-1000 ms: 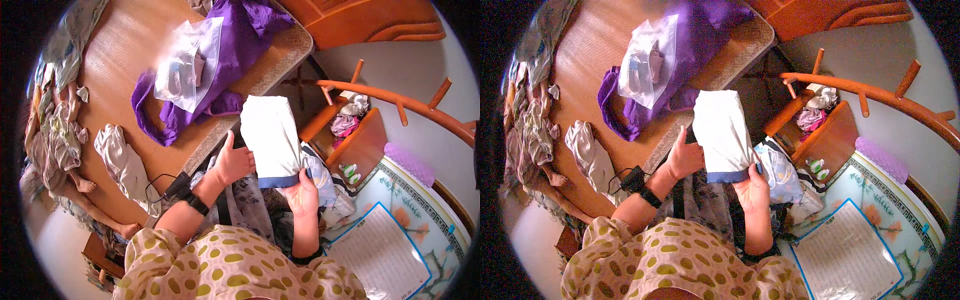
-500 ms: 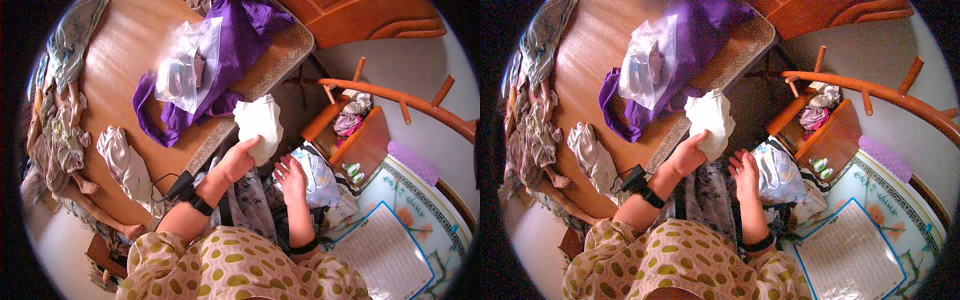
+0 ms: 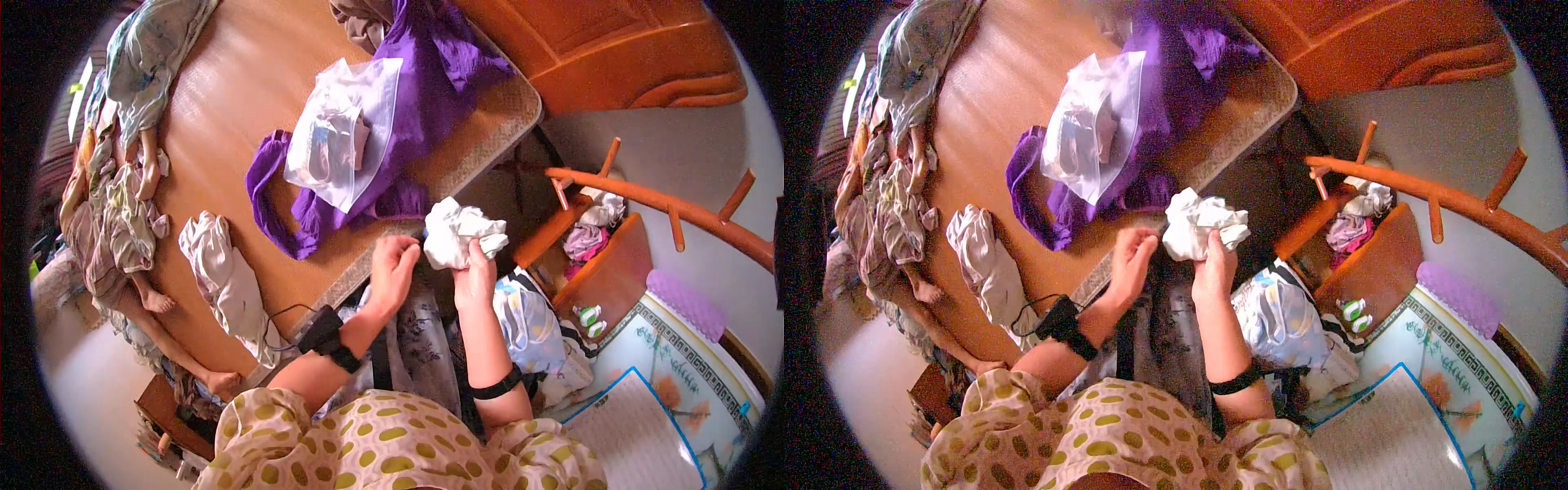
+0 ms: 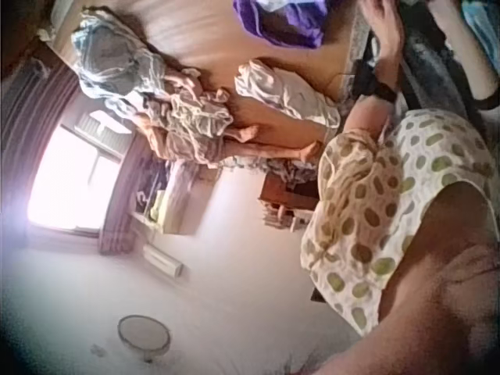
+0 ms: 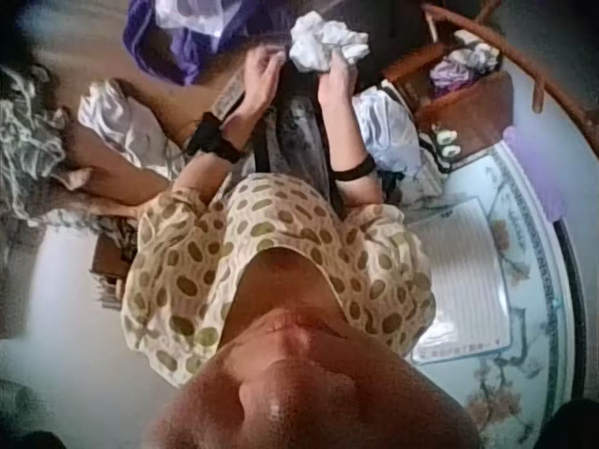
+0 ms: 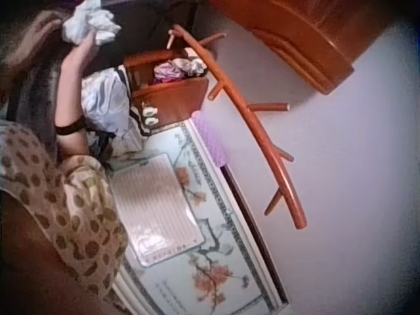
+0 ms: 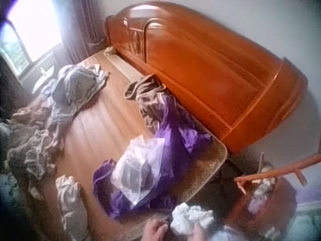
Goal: Sorting various clothing items including bras and underwear and putting them into bags and a drawer.
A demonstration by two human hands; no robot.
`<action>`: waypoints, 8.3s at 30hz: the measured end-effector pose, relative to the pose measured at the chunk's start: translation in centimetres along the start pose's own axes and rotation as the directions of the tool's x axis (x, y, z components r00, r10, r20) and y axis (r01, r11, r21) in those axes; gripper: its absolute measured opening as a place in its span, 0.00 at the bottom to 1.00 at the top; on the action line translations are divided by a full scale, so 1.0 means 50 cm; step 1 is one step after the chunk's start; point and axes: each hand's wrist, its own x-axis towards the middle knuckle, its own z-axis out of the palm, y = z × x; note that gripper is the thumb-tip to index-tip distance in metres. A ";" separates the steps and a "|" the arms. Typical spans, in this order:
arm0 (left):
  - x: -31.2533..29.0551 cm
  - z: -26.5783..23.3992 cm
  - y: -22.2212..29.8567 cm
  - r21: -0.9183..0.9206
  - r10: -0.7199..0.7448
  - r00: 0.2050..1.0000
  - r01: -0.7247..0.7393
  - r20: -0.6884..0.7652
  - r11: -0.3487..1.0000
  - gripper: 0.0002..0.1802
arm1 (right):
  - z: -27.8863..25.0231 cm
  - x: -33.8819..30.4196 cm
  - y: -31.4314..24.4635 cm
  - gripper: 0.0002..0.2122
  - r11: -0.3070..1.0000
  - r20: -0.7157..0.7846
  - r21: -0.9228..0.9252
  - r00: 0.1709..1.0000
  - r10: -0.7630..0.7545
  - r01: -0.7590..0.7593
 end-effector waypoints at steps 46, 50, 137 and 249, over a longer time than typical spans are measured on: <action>-0.057 -0.098 -0.092 0.578 -0.122 0.769 -0.356 0.628 0.734 0.22 | -0.412 0.328 -0.126 0.03 0.976 -0.633 -0.217 0.761 -0.143 0.003; -0.125 -0.103 -0.218 0.771 -0.313 0.735 -0.432 0.601 0.467 0.35 | -0.629 0.440 -0.215 0.08 0.601 -0.537 -0.797 0.529 -0.658 -0.060; -0.142 -0.020 -0.364 0.947 -0.496 0.811 -0.311 0.311 0.086 0.51 | -0.702 0.522 -0.264 0.21 0.293 -0.296 -0.952 0.535 -0.791 -0.093; -0.068 0.070 -0.009 -0.179 -0.535 0.460 0.851 0.709 0.494 0.15 | -0.214 -0.007 -0.077 0.24 0.945 0.051 -0.281 0.981 0.186 -0.165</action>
